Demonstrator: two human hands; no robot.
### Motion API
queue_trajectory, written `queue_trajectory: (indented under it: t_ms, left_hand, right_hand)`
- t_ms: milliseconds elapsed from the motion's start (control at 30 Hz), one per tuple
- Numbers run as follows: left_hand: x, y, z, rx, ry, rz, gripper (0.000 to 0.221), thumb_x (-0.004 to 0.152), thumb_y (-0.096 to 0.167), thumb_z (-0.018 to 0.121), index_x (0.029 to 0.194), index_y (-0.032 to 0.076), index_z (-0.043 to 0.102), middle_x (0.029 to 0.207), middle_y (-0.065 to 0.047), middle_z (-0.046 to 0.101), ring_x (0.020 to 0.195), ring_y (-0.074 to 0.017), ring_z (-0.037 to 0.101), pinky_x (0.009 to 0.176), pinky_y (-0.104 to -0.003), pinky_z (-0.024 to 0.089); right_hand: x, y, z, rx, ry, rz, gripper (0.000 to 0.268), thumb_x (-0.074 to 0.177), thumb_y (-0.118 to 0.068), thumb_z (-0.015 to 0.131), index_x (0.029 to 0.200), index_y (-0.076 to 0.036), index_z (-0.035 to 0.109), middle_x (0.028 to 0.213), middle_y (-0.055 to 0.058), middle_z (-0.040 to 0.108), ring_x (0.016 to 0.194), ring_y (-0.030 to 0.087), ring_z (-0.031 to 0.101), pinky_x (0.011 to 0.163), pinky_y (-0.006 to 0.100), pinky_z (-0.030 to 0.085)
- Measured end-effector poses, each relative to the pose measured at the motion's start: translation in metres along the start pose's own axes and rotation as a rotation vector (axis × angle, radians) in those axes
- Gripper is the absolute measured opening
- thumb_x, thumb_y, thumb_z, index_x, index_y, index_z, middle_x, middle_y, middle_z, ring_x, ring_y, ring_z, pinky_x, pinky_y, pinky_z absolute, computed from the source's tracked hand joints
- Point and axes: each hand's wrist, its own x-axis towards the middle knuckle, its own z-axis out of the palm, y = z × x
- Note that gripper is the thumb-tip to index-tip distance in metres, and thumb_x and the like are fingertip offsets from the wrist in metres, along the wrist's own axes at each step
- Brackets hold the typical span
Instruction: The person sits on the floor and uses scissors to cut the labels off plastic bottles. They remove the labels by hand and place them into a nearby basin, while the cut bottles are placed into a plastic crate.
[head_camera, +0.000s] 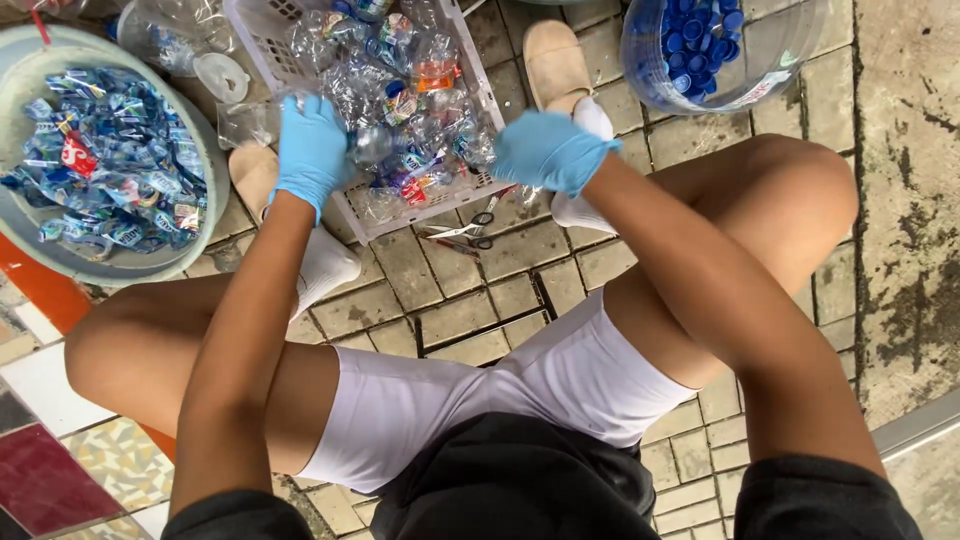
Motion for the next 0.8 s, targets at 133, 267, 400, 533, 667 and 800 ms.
queue_trajectory:
  t_ms: [133, 267, 400, 533, 667, 800]
  left_hand:
    - [-0.023, -0.03, -0.11, -0.236, -0.064, -0.035, 0.044, 0.083, 0.051, 0.067, 0.096, 0.009, 0.074, 0.12, -0.014, 0.062, 0.11, -0.0263, 0.051, 0.099, -0.04, 0.035]
    - [-0.09, -0.048, -0.233, -0.873, 0.283, -0.026, 0.043, 0.083, 0.02, 0.076, 0.117, -0.006, 0.073, 0.084, -0.016, 0.067, 0.067, -0.0335, 0.059, 0.071, -0.041, 0.045]
    - [-0.153, -0.049, -0.249, -1.25, 0.084, -0.279, 0.032, 0.087, 0.014, 0.075, 0.11, -0.003, 0.061, 0.097, -0.015, 0.067, 0.081, -0.0286, 0.054, 0.077, -0.038, 0.045]
    - [-0.178, -0.059, -0.228, -1.788, 0.256, -0.546, 0.048, 0.098, 0.001, 0.054, 0.144, -0.005, 0.046, 0.133, -0.012, 0.057, 0.114, -0.0165, 0.053, 0.108, -0.03, 0.042]
    - [-0.19, -0.069, -0.197, -2.18, 0.399, -0.926, 0.061, 0.097, 0.019, 0.052, 0.155, 0.002, 0.046, 0.137, 0.0, 0.062, 0.117, -0.0048, 0.059, 0.11, -0.018, 0.043]
    - [-0.184, -0.06, -0.202, -2.497, 0.494, -1.059, 0.061, 0.087, 0.024, 0.063, 0.145, 0.007, 0.053, 0.124, -0.003, 0.067, 0.106, -0.0128, 0.064, 0.102, -0.028, 0.05]
  right_hand:
    - [0.049, 0.014, 0.132, -0.057, -0.173, -0.064, 0.047, 0.096, -0.043, 0.047, 0.086, -0.004, 0.074, 0.082, 0.014, 0.068, 0.071, 0.032, 0.063, 0.077, 0.048, 0.052]
    - [0.073, 0.04, 0.253, -0.488, -0.141, -0.315, 0.043, 0.1, -0.041, 0.051, 0.106, -0.007, 0.076, 0.123, 0.02, 0.065, 0.103, 0.038, 0.063, 0.098, 0.051, 0.049]
    - [0.078, 0.044, 0.31, -0.191, -0.038, -0.178, 0.029, 0.085, -0.032, 0.059, 0.1, -0.01, 0.069, 0.098, 0.014, 0.073, 0.078, 0.033, 0.069, 0.068, 0.047, 0.053]
    - [0.093, 0.027, 0.326, -0.189, 0.276, -0.199, 0.034, 0.076, -0.02, 0.071, 0.105, -0.006, 0.059, 0.096, 0.013, 0.064, 0.081, 0.031, 0.066, 0.075, 0.042, 0.049]
    - [0.128, 0.021, 0.376, -0.489, 0.483, 0.023, 0.007, 0.085, -0.015, 0.056, 0.089, -0.015, 0.062, 0.091, 0.009, 0.06, 0.07, 0.026, 0.057, 0.063, 0.041, 0.042]
    - [0.152, 0.036, 0.416, -0.533, 0.448, 0.042, 0.012, 0.094, -0.013, 0.049, 0.095, -0.012, 0.061, 0.092, 0.011, 0.064, 0.073, 0.025, 0.057, 0.07, 0.039, 0.042]
